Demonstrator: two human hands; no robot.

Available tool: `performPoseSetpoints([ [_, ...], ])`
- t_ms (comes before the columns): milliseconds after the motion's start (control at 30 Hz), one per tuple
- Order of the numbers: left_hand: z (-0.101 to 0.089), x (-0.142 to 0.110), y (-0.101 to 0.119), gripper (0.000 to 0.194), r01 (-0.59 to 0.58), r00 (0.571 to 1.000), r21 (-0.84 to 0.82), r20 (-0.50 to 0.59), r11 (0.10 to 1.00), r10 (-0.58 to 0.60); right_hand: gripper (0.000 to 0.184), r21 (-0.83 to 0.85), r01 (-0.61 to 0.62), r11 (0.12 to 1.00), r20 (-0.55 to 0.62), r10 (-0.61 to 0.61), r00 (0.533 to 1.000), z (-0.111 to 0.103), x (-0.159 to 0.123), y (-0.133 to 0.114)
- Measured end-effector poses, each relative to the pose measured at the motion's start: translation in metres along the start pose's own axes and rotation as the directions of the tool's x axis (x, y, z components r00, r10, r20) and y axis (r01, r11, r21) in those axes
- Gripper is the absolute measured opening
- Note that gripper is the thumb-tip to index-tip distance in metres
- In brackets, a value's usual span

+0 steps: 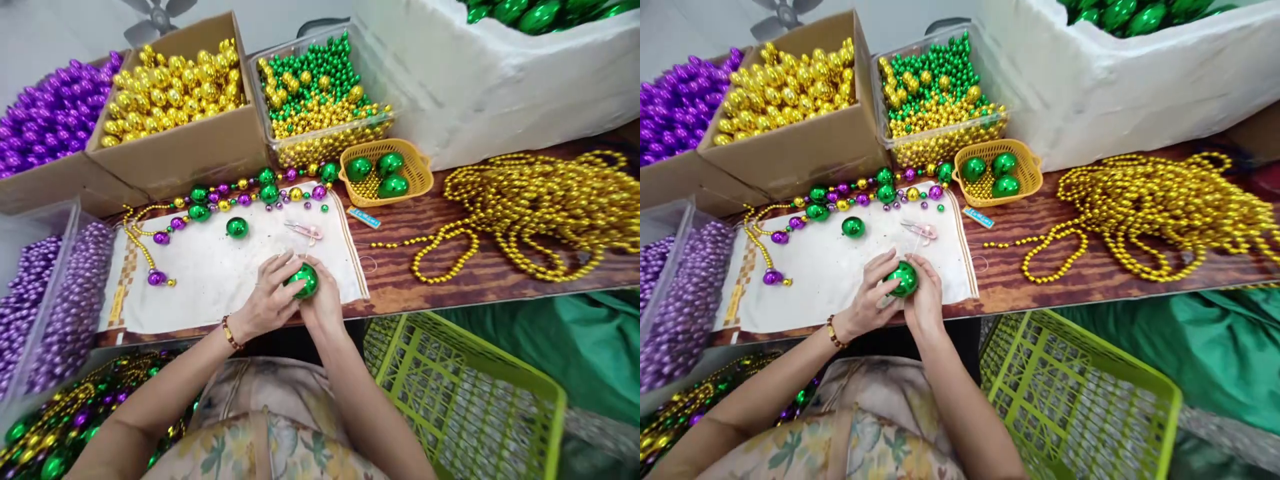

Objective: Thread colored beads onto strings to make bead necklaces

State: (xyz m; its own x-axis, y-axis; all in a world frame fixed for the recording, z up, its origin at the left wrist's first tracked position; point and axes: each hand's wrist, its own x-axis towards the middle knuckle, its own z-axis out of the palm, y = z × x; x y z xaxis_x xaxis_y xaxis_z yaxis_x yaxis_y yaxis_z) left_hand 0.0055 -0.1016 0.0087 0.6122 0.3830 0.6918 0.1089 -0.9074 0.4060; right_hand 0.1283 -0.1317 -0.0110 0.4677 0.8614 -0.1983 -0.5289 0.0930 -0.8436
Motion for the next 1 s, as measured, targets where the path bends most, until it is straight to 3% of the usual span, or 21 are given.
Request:
performPoseSetpoints([
  [100, 0.005, -0.02, 0.02, 0.066, 0.197, 0.974, -0.145, -0.08, 0.97, -0.21, 0.029, 0.006, -0.012, 1.0, -0.091, 0.013, 0.996, 0.013, -0.003, 0.002],
  [233, -0.002, -0.02, 0.044, 0.055, 0.448, 0.828, -0.248, -0.248, 0.859, -0.503, 0.026, -0.02, 0.104, 0.994, -0.164, -0.106, 0.981, 0.026, -0.023, -0.003],
  [300, -0.008, -0.016, 0.049, 0.051, 0.498, 0.802, -0.201, -0.263, 0.844, -0.536, 0.022, -0.046, 0.195, 0.98, -0.146, -0.199, 0.969, 0.031, -0.031, -0.007],
  [433, -0.017, -0.015, 0.048, 0.055, 0.475, 0.835, -0.134, -0.245, 0.87, -0.493, 0.016, -0.172, 0.347, 0.922, -0.091, -0.366, 0.926, 0.034, -0.038, -0.007],
  [567, -0.018, -0.019, 0.044, 0.055, 0.417, 0.869, -0.064, -0.264, 0.907, -0.418, 0.014, -0.26, 0.404, 0.877, -0.075, -0.435, 0.897, 0.033, -0.037, -0.001],
  [700, -0.015, -0.021, 0.042, 0.05, 0.376, 0.892, -0.013, -0.267, 0.927, -0.365, 0.014, -0.281, 0.427, 0.859, -0.069, -0.462, 0.884, 0.032, -0.038, 0.005],
  [833, -0.013, -0.023, 0.038, 0.046, 0.381, 0.882, -0.054, -0.28, 0.923, -0.38, 0.016, -0.281, 0.426, 0.86, -0.056, -0.457, 0.887, 0.035, -0.035, 0.006],
  [1000, -0.026, -0.026, 0.026, 0.044, 0.373, 0.877, -0.094, -0.289, 0.923, -0.383, 0.015, -0.254, 0.418, 0.872, -0.064, -0.447, 0.892, 0.022, -0.031, 0.001],
])
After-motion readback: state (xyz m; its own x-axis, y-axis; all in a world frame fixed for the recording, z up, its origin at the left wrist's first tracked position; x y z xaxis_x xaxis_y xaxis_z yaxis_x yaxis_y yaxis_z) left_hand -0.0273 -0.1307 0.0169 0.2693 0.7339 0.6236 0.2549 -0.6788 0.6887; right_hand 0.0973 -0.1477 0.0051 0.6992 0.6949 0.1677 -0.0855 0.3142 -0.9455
